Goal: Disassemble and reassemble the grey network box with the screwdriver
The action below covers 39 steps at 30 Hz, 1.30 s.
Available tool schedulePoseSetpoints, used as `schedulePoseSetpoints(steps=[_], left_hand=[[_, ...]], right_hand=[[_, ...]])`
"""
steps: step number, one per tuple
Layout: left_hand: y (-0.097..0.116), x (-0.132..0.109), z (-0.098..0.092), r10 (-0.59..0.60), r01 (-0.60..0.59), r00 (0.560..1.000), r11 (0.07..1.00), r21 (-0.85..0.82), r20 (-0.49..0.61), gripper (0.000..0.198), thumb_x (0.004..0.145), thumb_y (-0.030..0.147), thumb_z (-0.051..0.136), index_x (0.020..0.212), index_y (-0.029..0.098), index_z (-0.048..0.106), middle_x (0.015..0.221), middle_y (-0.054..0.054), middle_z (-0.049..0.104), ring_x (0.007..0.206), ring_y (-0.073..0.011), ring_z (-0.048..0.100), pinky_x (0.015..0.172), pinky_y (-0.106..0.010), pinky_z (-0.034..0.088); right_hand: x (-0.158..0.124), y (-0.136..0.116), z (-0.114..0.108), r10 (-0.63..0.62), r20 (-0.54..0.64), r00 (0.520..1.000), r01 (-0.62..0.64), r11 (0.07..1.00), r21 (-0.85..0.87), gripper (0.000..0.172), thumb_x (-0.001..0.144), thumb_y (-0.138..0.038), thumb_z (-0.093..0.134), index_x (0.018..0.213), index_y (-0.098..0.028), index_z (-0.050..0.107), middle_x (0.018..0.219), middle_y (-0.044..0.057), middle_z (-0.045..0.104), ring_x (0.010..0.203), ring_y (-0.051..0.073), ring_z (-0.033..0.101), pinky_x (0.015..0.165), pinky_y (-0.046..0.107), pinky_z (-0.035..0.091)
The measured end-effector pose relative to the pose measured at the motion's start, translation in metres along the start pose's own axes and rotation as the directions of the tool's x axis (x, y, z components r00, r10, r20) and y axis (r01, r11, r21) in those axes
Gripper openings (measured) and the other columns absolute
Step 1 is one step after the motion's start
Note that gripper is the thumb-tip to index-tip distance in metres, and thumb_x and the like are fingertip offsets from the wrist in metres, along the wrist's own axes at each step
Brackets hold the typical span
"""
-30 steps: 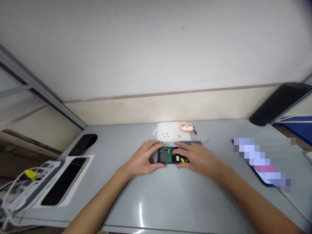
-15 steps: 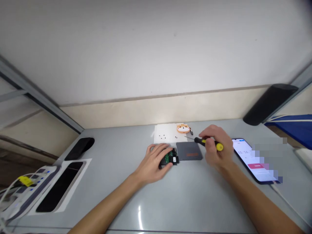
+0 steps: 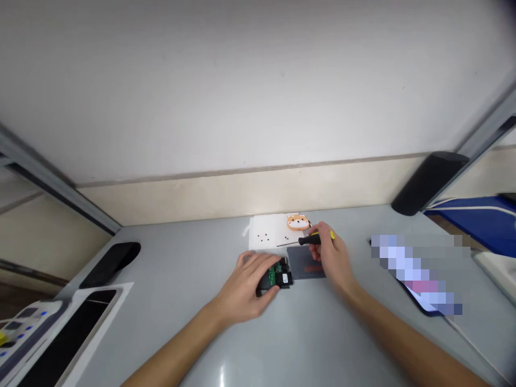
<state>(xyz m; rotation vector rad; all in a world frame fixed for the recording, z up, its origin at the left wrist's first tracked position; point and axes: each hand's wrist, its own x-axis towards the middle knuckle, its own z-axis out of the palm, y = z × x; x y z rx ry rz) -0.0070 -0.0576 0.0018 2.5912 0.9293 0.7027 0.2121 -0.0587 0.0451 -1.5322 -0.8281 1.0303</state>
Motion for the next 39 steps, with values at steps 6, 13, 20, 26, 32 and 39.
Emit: schedulePoseSetpoints(steps=[6, 13, 20, 26, 32, 39], left_hand=[[-0.004, -0.002, 0.000, -0.016, 0.016, 1.000, 0.998, -0.055, 0.002, 0.046, 0.096, 0.024, 0.060, 0.141, 0.028, 0.049, 0.134, -0.009, 0.070, 0.117, -0.0286, 0.067, 0.109, -0.051, 0.042], [-0.005, -0.002, 0.001, -0.032, 0.031, 0.999, 0.997, -0.073, -0.006, 0.046, 0.095, 0.023, 0.063, 0.140, 0.027, 0.051, 0.135, -0.009, 0.070, 0.120, -0.0286, 0.067, 0.109, -0.050, 0.044], [-0.011, -0.003, 0.003, -0.013, 0.011, 1.000, 0.997, -0.082, -0.026, 0.046, 0.095, 0.023, 0.065, 0.138, 0.027, 0.051, 0.134, -0.009, 0.071, 0.122, -0.0287, 0.066, 0.108, -0.049, 0.046], [-0.010, -0.004, 0.002, -0.002, 0.000, 1.000, 0.997, -0.083, -0.018, 0.040, 0.099, 0.026, 0.064, 0.137, 0.027, 0.053, 0.134, -0.010, 0.070, 0.123, -0.0282, 0.066, 0.108, -0.049, 0.047], [-0.012, -0.005, 0.002, -0.006, 0.004, 1.000, 0.996, -0.088, -0.020, 0.042, 0.098, 0.027, 0.065, 0.138, 0.028, 0.055, 0.134, -0.009, 0.071, 0.123, -0.0286, 0.066, 0.108, -0.050, 0.048], [-0.013, -0.005, 0.004, 0.000, -0.002, 1.000, 0.997, -0.083, -0.022, 0.039, 0.099, 0.026, 0.065, 0.137, 0.027, 0.056, 0.135, -0.009, 0.070, 0.124, -0.0281, 0.066, 0.108, -0.050, 0.048]], right_hand=[[0.002, -0.006, -0.005, -0.036, -0.009, 0.999, 0.036, 0.999, -0.039, 0.053, 0.083, -0.077, 0.054, 0.083, -0.024, 0.059, 0.057, -0.004, 0.047, 0.051, 0.014, 0.045, 0.040, 0.025, 0.049], [-0.014, -0.004, 0.004, -0.078, 0.144, 0.987, 0.074, 0.997, 0.033, 0.055, 0.078, -0.080, 0.056, 0.082, -0.025, 0.056, 0.055, -0.006, 0.049, 0.050, 0.013, 0.048, 0.049, 0.024, 0.044], [-0.012, 0.002, 0.006, -0.083, 0.165, 0.983, 0.080, 0.996, 0.027, 0.054, 0.081, -0.079, 0.053, 0.081, -0.025, 0.055, 0.051, -0.006, 0.050, 0.047, 0.014, 0.050, 0.050, 0.025, 0.040], [0.000, -0.007, -0.004, 0.008, 0.049, 0.999, -0.007, 1.000, -0.017, 0.060, 0.077, -0.084, 0.052, 0.082, -0.025, 0.055, 0.045, -0.007, 0.047, 0.040, 0.013, 0.043, 0.040, 0.023, 0.031], [0.005, -0.007, -0.007, 0.040, 0.023, 0.999, -0.039, 0.998, -0.046, 0.056, 0.083, -0.080, 0.049, 0.083, -0.024, 0.057, 0.043, -0.007, 0.048, 0.036, 0.012, 0.042, 0.037, 0.023, 0.033], [0.006, -0.009, -0.010, 0.093, -0.031, 0.995, -0.094, 0.994, -0.046, 0.048, 0.090, -0.070, 0.045, 0.082, -0.024, 0.058, 0.045, -0.006, 0.050, 0.036, 0.012, 0.042, 0.035, 0.023, 0.036]])
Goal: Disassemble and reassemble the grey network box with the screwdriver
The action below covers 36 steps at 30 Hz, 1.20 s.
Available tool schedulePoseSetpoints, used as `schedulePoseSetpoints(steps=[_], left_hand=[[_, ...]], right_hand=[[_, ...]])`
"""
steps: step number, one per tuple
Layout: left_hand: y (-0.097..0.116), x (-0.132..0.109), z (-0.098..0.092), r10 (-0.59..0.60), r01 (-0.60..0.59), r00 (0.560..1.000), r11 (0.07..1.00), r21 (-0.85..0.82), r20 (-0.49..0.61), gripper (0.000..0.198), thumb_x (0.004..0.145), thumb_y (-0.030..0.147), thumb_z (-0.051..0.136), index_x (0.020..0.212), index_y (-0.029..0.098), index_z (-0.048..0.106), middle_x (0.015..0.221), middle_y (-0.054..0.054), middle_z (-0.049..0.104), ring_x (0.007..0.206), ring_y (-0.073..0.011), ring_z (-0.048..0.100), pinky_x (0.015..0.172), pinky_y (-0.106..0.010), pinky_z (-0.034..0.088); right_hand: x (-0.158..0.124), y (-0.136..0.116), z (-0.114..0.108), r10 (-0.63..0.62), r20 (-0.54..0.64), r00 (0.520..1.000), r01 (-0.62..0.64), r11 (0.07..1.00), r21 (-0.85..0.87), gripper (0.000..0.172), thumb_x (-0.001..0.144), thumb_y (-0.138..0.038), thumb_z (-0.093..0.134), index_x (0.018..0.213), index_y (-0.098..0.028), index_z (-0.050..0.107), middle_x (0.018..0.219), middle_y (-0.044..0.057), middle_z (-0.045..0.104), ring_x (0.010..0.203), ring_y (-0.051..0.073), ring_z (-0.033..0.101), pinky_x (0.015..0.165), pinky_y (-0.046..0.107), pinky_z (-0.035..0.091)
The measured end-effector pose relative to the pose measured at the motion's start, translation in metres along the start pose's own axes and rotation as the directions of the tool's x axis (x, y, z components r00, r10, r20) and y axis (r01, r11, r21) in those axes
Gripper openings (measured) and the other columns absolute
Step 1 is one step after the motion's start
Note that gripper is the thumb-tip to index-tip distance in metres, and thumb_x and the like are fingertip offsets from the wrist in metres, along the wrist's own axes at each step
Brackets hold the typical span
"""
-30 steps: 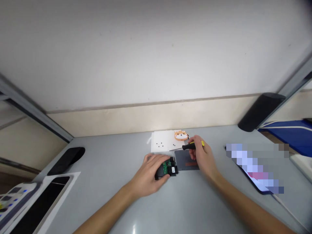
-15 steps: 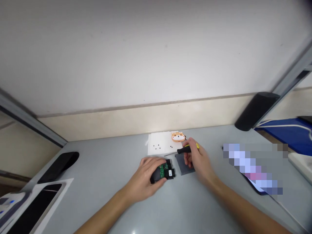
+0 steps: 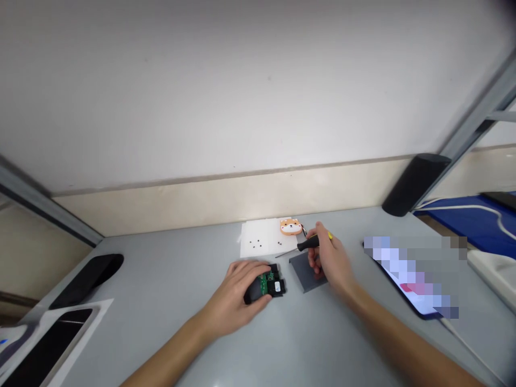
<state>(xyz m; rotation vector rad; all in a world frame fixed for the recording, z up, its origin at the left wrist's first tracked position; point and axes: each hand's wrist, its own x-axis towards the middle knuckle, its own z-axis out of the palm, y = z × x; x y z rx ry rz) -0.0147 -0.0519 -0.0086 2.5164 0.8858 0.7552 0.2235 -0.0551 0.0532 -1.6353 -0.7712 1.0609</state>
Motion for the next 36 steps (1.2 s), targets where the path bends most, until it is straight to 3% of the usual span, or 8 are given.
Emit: schedulePoseSetpoints(steps=[12, 27, 36], left_hand=[[0.002, 0.001, 0.001, 0.005, -0.004, 0.999, 0.999, 0.032, -0.033, 0.043, 0.095, 0.023, 0.066, 0.137, 0.029, 0.057, 0.132, -0.008, 0.072, 0.122, -0.0286, 0.067, 0.107, -0.049, 0.051], [0.000, 0.001, 0.003, 0.005, -0.007, 0.998, 0.999, -0.042, -0.057, 0.044, 0.095, 0.023, 0.067, 0.136, 0.030, 0.054, 0.131, -0.007, 0.072, 0.123, -0.0281, 0.067, 0.108, -0.053, 0.050], [-0.003, 0.000, 0.005, 0.018, -0.022, 0.996, 0.999, -0.046, -0.084, 0.044, 0.095, 0.024, 0.069, 0.136, 0.032, 0.056, 0.130, -0.005, 0.073, 0.123, -0.0276, 0.067, 0.107, -0.051, 0.051]], right_hand=[[0.006, -0.004, -0.008, -0.014, -0.119, 0.993, 0.017, 1.000, 0.021, 0.041, 0.091, -0.064, 0.046, 0.085, -0.026, 0.060, 0.051, -0.006, 0.049, 0.039, 0.014, 0.043, 0.032, 0.025, 0.034], [0.005, 0.002, -0.004, -0.200, -0.054, 0.978, 0.190, 0.971, -0.145, 0.041, 0.097, -0.058, 0.043, 0.083, -0.024, 0.060, 0.061, -0.003, 0.051, 0.052, 0.013, 0.048, 0.039, 0.021, 0.035], [0.011, 0.001, -0.008, -0.137, -0.114, 0.984, 0.127, 0.988, -0.084, 0.040, 0.093, -0.060, 0.044, 0.087, -0.025, 0.063, 0.065, -0.002, 0.055, 0.052, 0.016, 0.051, 0.032, 0.022, 0.035]])
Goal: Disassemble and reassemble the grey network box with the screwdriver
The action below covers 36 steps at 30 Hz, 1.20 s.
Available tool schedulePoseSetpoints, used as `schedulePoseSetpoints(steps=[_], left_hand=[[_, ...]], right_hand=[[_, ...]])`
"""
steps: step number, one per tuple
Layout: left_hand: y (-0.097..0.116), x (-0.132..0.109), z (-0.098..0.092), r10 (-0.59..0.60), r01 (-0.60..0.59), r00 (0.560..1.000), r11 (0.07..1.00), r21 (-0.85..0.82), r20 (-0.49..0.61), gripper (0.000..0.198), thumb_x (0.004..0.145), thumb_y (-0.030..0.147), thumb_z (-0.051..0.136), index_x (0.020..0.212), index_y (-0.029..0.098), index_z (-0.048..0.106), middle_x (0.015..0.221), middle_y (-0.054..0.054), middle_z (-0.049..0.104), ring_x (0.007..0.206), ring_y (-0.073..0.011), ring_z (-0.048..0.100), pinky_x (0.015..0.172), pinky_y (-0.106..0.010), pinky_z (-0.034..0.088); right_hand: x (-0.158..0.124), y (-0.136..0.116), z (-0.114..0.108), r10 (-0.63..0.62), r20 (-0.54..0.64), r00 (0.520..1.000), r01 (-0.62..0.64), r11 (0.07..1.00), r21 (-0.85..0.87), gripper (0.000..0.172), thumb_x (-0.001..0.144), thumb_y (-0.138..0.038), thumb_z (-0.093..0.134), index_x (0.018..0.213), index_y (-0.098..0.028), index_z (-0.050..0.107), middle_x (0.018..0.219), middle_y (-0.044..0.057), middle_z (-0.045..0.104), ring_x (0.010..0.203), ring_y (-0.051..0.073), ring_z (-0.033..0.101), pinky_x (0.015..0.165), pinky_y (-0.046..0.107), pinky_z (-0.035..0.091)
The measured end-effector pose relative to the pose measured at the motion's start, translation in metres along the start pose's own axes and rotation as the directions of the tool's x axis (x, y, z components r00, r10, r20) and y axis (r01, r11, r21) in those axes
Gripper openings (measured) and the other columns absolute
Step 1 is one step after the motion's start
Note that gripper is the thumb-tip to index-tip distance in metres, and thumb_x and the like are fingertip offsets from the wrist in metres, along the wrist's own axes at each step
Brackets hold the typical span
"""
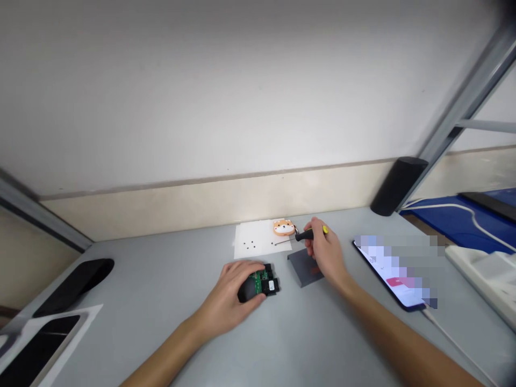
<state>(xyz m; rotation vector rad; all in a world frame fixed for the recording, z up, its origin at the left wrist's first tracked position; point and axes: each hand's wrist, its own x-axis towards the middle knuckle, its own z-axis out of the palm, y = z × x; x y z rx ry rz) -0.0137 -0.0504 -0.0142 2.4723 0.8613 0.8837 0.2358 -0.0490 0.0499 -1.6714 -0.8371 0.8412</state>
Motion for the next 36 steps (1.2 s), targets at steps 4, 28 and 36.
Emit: schedulePoseSetpoints(steps=[4, 28, 36], left_hand=[[0.000, 0.000, 0.000, 0.004, -0.004, 1.000, 1.000, 0.000, -0.009, 0.045, 0.094, 0.024, 0.070, 0.136, 0.033, 0.056, 0.130, -0.005, 0.073, 0.122, -0.0280, 0.067, 0.106, -0.051, 0.052], [0.002, 0.003, -0.001, -0.007, 0.007, 0.997, 1.000, 0.004, -0.082, 0.036, 0.096, 0.025, 0.067, 0.130, 0.032, 0.059, 0.124, -0.005, 0.074, 0.116, -0.0264, 0.069, 0.101, -0.048, 0.053], [0.003, 0.006, -0.001, 0.039, -0.035, 0.972, 0.999, 0.023, -0.230, 0.013, 0.101, 0.024, 0.064, 0.112, 0.029, 0.070, 0.112, -0.003, 0.075, 0.104, -0.0218, 0.071, 0.092, -0.040, 0.053]], right_hand=[[-0.001, -0.002, -0.002, -0.018, -0.016, 1.000, 0.019, 0.996, 0.084, 0.041, 0.091, -0.061, 0.047, 0.083, -0.024, 0.062, 0.060, -0.002, 0.053, 0.050, 0.016, 0.050, 0.035, 0.023, 0.036], [-0.024, -0.012, -0.004, -0.180, 0.064, 0.982, 0.163, 0.963, 0.213, 0.033, 0.085, -0.051, 0.047, 0.068, -0.024, 0.056, 0.048, -0.005, 0.043, 0.046, 0.013, 0.038, 0.041, 0.023, 0.033], [-0.031, -0.009, 0.000, -0.239, 0.140, 0.961, 0.204, 0.951, 0.231, 0.035, 0.085, -0.054, 0.047, 0.067, -0.024, 0.054, 0.045, -0.005, 0.043, 0.044, 0.012, 0.038, 0.042, 0.024, 0.028]])
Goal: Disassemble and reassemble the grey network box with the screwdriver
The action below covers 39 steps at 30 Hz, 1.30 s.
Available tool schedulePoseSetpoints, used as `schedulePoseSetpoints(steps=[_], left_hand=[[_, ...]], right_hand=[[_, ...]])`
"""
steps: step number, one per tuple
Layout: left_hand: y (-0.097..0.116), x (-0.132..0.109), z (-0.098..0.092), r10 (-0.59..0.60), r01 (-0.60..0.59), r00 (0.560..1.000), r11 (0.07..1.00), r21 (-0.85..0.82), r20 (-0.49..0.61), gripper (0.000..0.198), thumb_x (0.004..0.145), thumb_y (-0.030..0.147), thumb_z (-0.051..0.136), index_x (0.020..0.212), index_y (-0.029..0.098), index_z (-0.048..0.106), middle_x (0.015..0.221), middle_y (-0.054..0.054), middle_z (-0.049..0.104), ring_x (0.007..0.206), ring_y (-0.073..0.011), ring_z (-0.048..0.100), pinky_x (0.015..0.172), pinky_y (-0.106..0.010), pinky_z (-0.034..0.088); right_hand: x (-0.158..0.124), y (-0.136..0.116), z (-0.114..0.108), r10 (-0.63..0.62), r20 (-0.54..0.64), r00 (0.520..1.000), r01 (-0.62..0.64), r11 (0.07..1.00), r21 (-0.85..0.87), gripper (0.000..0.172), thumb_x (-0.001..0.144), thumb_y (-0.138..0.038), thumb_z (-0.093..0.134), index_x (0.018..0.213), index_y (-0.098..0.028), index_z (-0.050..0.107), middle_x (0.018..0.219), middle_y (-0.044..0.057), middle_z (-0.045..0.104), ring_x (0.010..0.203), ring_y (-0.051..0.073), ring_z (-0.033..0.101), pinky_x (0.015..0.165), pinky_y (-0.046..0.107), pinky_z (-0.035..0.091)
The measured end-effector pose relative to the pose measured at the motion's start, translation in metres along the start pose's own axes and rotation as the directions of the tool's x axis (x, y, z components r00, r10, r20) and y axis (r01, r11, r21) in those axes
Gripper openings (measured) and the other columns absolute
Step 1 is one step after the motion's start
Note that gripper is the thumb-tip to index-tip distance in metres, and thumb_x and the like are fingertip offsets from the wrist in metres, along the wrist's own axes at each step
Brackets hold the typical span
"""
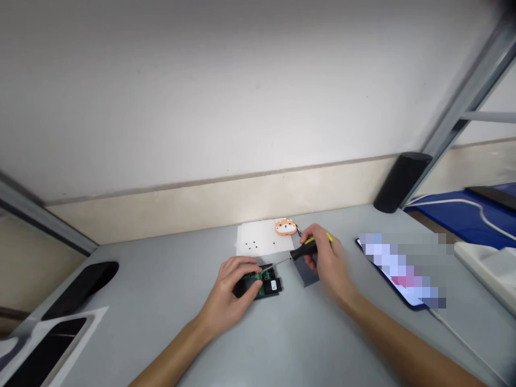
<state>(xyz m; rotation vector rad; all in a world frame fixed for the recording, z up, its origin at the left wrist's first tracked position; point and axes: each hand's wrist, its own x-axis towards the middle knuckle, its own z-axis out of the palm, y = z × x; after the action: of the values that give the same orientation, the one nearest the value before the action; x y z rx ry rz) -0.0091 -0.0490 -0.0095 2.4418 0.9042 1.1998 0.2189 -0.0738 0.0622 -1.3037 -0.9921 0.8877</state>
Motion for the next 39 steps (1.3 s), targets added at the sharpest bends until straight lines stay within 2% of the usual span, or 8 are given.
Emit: schedulePoseSetpoints(steps=[7, 11, 25, 34, 39], left_hand=[[0.0028, 0.0005, -0.0021, 0.029, -0.029, 0.999, 0.999, -0.015, -0.027, 0.009, 0.101, 0.027, 0.066, 0.105, 0.026, 0.074, 0.099, -0.004, 0.075, 0.093, -0.0212, 0.070, 0.086, -0.038, 0.055], [0.0045, 0.0008, -0.0034, 0.049, -0.051, 0.998, 0.998, -0.043, -0.051, 0.009, 0.101, 0.023, 0.067, 0.104, 0.026, 0.075, 0.097, -0.004, 0.075, 0.089, -0.0200, 0.069, 0.084, -0.037, 0.055], [0.0065, 0.0007, -0.0005, 0.060, -0.066, 0.995, 0.995, -0.075, -0.083, 0.008, 0.101, 0.021, 0.066, 0.100, 0.023, 0.074, 0.090, -0.003, 0.072, 0.083, -0.0171, 0.068, 0.075, -0.032, 0.056], [0.0046, -0.0017, -0.0024, 0.050, -0.051, 0.996, 0.999, -0.016, -0.072, 0.009, 0.102, 0.025, 0.065, 0.101, 0.024, 0.074, 0.089, -0.004, 0.073, 0.082, -0.0190, 0.068, 0.075, -0.034, 0.055], [0.0031, -0.0040, -0.0026, 0.061, -0.060, 0.998, 0.997, 0.047, -0.014, 0.014, 0.103, 0.023, 0.062, 0.106, 0.025, 0.076, 0.091, -0.004, 0.075, 0.083, -0.0195, 0.068, 0.077, -0.035, 0.053]], right_hand=[[-0.0064, -0.0019, 0.0015, -0.022, 0.041, 0.999, 0.023, 1.000, -0.017, 0.036, 0.085, -0.053, 0.047, 0.066, -0.024, 0.054, 0.045, -0.005, 0.043, 0.045, 0.013, 0.039, 0.045, 0.024, 0.032], [-0.0079, -0.0005, 0.0014, -0.024, 0.055, 0.998, 0.027, 0.999, -0.041, 0.036, 0.088, -0.053, 0.046, 0.066, -0.024, 0.054, 0.047, -0.004, 0.045, 0.048, 0.014, 0.040, 0.047, 0.025, 0.033], [-0.0055, -0.0021, 0.0023, -0.018, 0.027, 0.999, 0.019, 0.999, -0.039, 0.037, 0.086, -0.054, 0.046, 0.065, -0.024, 0.055, 0.046, -0.005, 0.044, 0.046, 0.013, 0.040, 0.047, 0.025, 0.032], [-0.0057, 0.0034, 0.0017, -0.052, 0.081, 0.995, 0.058, 0.996, -0.071, 0.043, 0.090, -0.058, 0.049, 0.066, -0.023, 0.056, 0.048, -0.004, 0.047, 0.048, 0.014, 0.043, 0.049, 0.026, 0.035], [-0.0059, 0.0019, 0.0014, -0.063, 0.108, 0.992, 0.074, 0.991, -0.108, 0.044, 0.090, -0.060, 0.049, 0.066, -0.024, 0.057, 0.051, -0.003, 0.048, 0.048, 0.014, 0.043, 0.048, 0.026, 0.036]])
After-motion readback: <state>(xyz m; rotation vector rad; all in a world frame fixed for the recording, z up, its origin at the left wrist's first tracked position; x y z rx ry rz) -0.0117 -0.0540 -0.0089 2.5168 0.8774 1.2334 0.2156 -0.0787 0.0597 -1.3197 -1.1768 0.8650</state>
